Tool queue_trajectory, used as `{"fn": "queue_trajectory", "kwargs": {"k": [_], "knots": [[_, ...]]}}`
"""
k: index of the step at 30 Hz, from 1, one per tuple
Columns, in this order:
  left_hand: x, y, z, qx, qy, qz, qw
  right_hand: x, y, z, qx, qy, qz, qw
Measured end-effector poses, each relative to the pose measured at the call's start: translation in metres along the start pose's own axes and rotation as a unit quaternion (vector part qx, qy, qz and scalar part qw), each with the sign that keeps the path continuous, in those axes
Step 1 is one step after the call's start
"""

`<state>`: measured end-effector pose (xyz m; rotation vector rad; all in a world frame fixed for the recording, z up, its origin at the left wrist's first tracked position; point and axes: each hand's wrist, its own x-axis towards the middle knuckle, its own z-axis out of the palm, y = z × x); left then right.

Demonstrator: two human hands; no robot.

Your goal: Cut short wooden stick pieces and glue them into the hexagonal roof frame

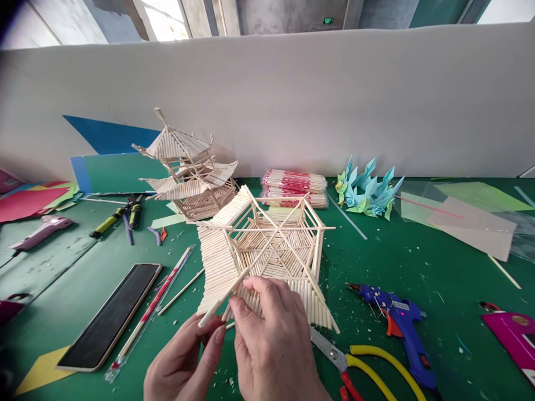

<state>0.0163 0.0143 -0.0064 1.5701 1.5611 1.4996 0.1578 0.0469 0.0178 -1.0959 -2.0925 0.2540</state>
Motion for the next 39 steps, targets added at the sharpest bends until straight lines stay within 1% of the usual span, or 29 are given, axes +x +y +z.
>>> {"fn": "queue_trajectory", "kwargs": {"k": [3, 5, 9, 13, 16, 19, 23, 27, 29, 34, 36, 39], "knots": [[0.0, -0.001, 0.0, -0.068, -0.024, -0.09, 0.993, 0.0, 0.0, 0.0, 0.002, 0.006, -0.002, 1.0], [0.0, -0.002, 0.002, -0.086, -0.014, -0.105, 0.991, 0.0, 0.0, -0.001, 0.002, 0.008, -0.004, 1.0], [-0.002, -0.007, 0.002, -0.07, 0.0, -0.074, 0.995, 0.001, 0.001, 0.0, -0.001, 0.009, -0.007, 1.0], [-0.005, -0.01, 0.002, -0.009, 0.018, 0.001, 1.0, 0.001, 0.002, 0.0, -0.003, 0.005, -0.009, 1.0], [-0.003, -0.004, 0.004, 0.043, 0.033, 0.052, 0.997, 0.001, 0.002, 0.0, -0.004, 0.001, -0.014, 1.0], [0.002, 0.004, 0.008, 0.067, 0.033, 0.07, 0.995, 0.002, 0.002, -0.001, -0.005, -0.006, -0.017, 1.0], [0.005, 0.009, 0.01, 0.078, 0.038, 0.074, 0.993, 0.003, 0.003, -0.001, -0.007, -0.014, -0.015, 1.0], [0.005, 0.009, 0.01, 0.087, 0.035, 0.07, 0.993, 0.003, 0.004, -0.002, -0.007, -0.014, -0.011, 1.0], [0.005, 0.008, 0.009, 0.089, 0.028, 0.081, 0.992, 0.003, 0.004, -0.002, -0.006, -0.015, -0.01, 1.0], [0.005, 0.002, 0.007, 0.094, 0.011, 0.099, 0.99, 0.005, 0.0, -0.001, 0.002, 0.012, 0.002, 1.0], [0.003, 0.0, 0.007, 0.081, 0.016, 0.084, 0.993, 0.006, -0.004, -0.002, 0.014, 0.028, 0.01, 0.999], [-0.002, -0.004, 0.005, 0.041, 0.01, 0.023, 0.999, 0.008, -0.007, -0.003, 0.029, 0.044, 0.015, 0.998]]}}
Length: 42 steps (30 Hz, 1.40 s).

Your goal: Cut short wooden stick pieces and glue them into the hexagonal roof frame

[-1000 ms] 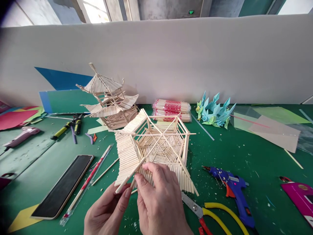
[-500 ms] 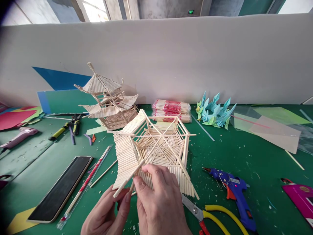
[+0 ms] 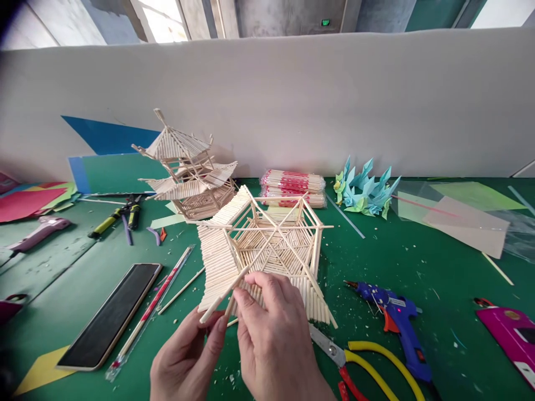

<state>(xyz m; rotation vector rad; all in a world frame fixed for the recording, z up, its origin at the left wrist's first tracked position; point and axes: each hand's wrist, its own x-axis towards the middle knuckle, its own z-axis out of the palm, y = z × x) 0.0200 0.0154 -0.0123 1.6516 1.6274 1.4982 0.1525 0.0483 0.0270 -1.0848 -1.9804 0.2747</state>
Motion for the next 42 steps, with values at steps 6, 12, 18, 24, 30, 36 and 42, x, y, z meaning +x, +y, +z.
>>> {"fn": "queue_trajectory", "kwargs": {"k": [6, 12, 18, 24, 30, 36, 42], "knots": [[-0.003, -0.003, 0.001, -0.053, -0.007, -0.02, 0.998, 0.001, -0.001, -0.001, -0.012, -0.012, 0.004, 1.0], [-0.002, 0.0, 0.0, -0.052, 0.002, -0.008, 0.999, 0.0, -0.004, -0.004, -0.026, -0.042, 0.014, 0.999], [0.0, 0.005, 0.0, -0.047, -0.001, -0.016, 0.999, 0.001, -0.004, -0.004, -0.025, -0.043, 0.005, 0.999], [-0.01, 0.0, -0.013, 0.001, -0.027, -0.028, 0.999, -0.018, -0.006, -0.027, 0.012, 0.109, -0.002, 0.994], [-0.02, -0.019, -0.03, 0.122, -0.085, 0.052, 0.987, -0.074, 0.004, -0.022, 0.076, 0.266, 0.007, 0.961], [-0.015, -0.034, -0.026, 0.327, -0.246, 0.187, 0.893, -0.094, 0.03, 0.012, 0.019, 0.06, 0.035, 0.997], [-0.008, -0.028, 0.003, 0.379, -0.302, 0.223, 0.846, -0.098, 0.042, 0.025, 0.001, 0.058, 0.056, 0.997]]}}
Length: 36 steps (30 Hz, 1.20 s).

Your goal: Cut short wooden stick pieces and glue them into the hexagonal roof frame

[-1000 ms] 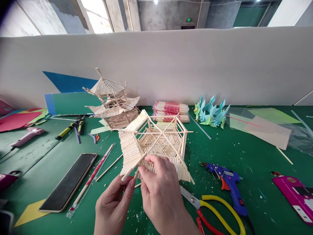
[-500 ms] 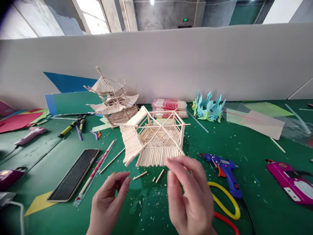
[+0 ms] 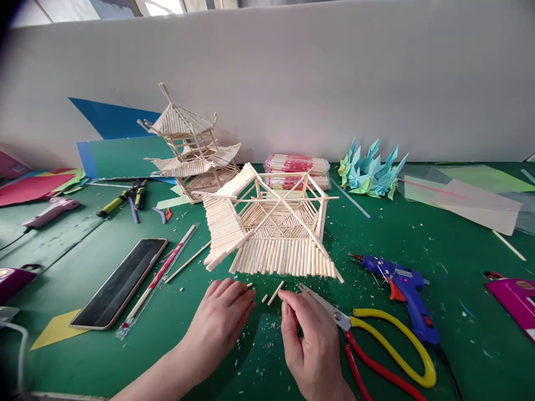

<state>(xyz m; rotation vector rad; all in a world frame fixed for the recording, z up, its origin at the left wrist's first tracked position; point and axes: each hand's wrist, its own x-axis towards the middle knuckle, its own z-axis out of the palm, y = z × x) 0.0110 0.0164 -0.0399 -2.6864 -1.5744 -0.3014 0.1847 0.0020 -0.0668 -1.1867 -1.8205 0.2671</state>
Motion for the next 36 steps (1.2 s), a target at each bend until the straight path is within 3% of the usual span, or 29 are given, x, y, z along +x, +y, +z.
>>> {"fn": "queue_trajectory", "kwargs": {"k": [10, 18, 20, 23, 25, 28, 33, 36], "knots": [[0.004, -0.016, -0.002, 0.088, -0.048, -0.046, 0.994, -0.005, 0.009, 0.0, -0.006, -0.029, 0.004, 1.0], [-0.001, -0.016, 0.002, 0.091, -0.036, -0.032, 0.995, -0.007, 0.012, 0.002, -0.011, -0.043, 0.003, 0.999], [-0.004, -0.01, 0.003, 0.028, -0.005, -0.022, 0.999, -0.007, 0.011, 0.002, -0.005, -0.045, 0.0, 0.999], [-0.006, 0.005, 0.003, -0.179, 0.068, 0.021, 0.981, -0.005, 0.008, 0.002, 0.024, -0.059, -0.001, 0.998], [-0.004, 0.015, 0.0, -0.274, 0.056, 0.019, 0.96, -0.004, 0.007, 0.001, 0.048, -0.067, -0.014, 0.997], [0.003, 0.023, -0.007, -0.366, 0.011, -0.035, 0.93, -0.003, 0.007, 0.0, 0.061, -0.064, -0.019, 0.996], [0.004, 0.013, -0.014, -0.381, -0.031, -0.091, 0.92, -0.004, 0.008, -0.001, 0.083, -0.043, 0.075, 0.993], [0.0, -0.009, -0.013, -0.358, 0.013, -0.122, 0.926, -0.004, 0.009, 0.0, 0.079, -0.034, 0.089, 0.992]]}}
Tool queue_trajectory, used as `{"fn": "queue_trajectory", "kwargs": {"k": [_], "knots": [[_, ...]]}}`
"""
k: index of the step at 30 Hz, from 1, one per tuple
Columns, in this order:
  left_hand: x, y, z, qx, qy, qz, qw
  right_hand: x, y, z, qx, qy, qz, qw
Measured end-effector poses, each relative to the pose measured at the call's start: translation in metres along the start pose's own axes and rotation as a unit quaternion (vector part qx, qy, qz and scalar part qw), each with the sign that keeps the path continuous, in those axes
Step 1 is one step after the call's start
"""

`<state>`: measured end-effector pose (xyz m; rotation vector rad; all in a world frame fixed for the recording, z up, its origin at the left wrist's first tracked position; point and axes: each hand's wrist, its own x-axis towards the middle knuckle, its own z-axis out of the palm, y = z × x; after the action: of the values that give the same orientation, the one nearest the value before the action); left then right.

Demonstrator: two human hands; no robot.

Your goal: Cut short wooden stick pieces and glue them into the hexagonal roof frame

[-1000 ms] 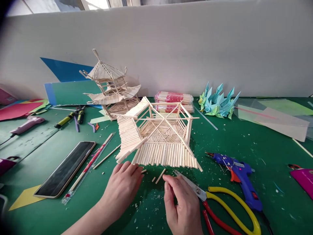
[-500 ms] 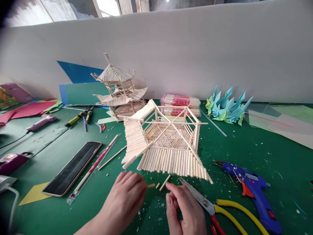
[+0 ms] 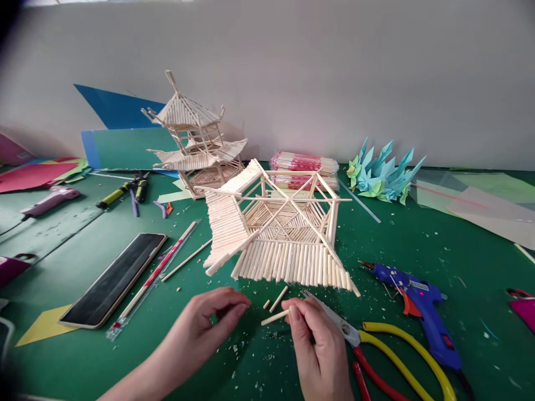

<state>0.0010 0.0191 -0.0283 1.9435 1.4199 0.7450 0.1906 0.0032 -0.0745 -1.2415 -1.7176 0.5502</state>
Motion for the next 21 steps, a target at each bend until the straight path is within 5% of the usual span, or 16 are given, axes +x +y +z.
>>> {"fn": "queue_trajectory", "kwargs": {"k": [6, 14, 21], "knots": [[0.014, -0.048, -0.042, 0.3, 0.11, -0.051, 0.946, 0.0, -0.001, 0.006, -0.066, -0.082, -0.021, 0.994], [0.028, -0.078, -0.06, 0.495, 0.053, -0.095, 0.862, 0.0, 0.002, 0.01, -0.176, 0.006, -0.108, 0.978], [0.038, -0.079, -0.059, 0.528, 0.038, -0.101, 0.843, -0.002, 0.0, 0.009, -0.108, -0.038, -0.083, 0.99]]}}
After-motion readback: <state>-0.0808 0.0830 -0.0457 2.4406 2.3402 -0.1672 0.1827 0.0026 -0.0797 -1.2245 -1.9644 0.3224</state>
